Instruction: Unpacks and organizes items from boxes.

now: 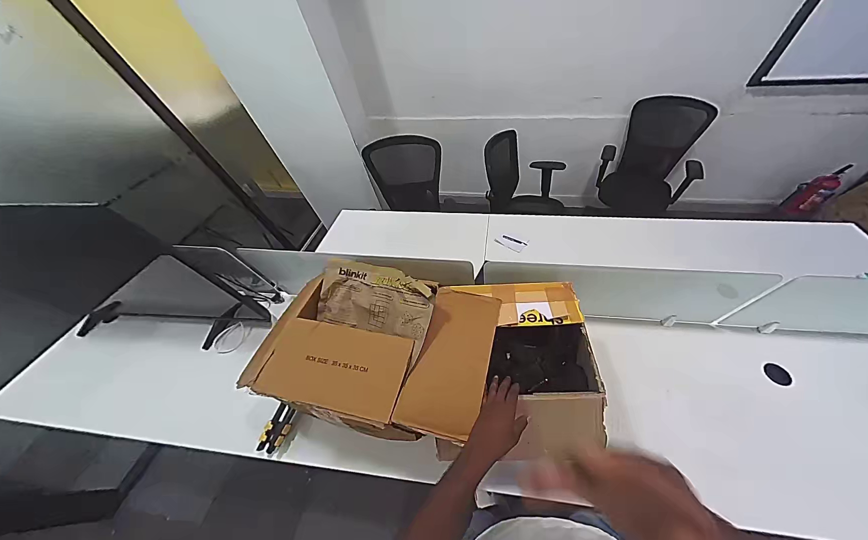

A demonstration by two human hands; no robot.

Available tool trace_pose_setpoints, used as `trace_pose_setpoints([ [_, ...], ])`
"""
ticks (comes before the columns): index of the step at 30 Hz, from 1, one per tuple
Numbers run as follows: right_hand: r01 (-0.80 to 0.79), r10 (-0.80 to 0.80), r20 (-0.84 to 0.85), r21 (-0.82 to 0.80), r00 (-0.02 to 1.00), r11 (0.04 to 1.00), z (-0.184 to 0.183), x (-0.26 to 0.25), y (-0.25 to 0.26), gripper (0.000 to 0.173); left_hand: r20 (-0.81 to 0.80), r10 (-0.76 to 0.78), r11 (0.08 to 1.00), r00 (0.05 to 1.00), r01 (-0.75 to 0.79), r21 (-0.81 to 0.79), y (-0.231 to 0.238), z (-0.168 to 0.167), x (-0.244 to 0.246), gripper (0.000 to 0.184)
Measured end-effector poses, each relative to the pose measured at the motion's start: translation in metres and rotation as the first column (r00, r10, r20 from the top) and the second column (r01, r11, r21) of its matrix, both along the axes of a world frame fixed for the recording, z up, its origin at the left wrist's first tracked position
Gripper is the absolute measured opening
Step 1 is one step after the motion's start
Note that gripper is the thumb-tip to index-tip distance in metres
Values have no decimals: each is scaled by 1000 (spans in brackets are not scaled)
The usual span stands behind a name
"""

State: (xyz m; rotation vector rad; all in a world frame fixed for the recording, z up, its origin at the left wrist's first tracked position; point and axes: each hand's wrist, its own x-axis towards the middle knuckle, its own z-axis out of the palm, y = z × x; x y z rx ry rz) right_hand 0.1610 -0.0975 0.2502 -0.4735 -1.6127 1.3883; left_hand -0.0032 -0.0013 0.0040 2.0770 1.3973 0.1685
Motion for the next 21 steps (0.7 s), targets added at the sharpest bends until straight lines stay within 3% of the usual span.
trace_pose_setpoints([
  [2,196,-240,243,192,940,962,-92,-10,66,58,66,48,994,997,-54,94,-3,14,-1,66],
  [3,251,-354,474,267,807,930,-142,-4,89,59,67,74,990,995,-81,115,-2,26,-1,66],
  [4,272,-416,687,315,596,909,-187,4,100,60,38,102,989,994,-106,100,-2,42,-2,68],
  [5,277,-416,804,322,426,905,-222,13,105,58,-16,140,985,990,-138,108,1,60,-5,70],
  [7,235,-359,906,306,226,922,-257,26,98,56,-81,251,952,964,-231,200,6,89,-23,70],
  [10,146,-388,916,371,106,917,-269,28,87,61,-119,452,840,884,-376,392,24,92,-87,66],
  [13,153,-345,937,334,51,930,-260,19,100,61,-215,471,828,855,-345,442,35,71,-136,69],
  [19,91,-238,971,236,9,967,-252,14,117,51,-299,245,961,922,-192,198,12,24,-124,75],
  [21,56,-199,980,199,-5,978,-248,26,118,59,-244,192,981,951,-178,76,2,4,-115,80],
])
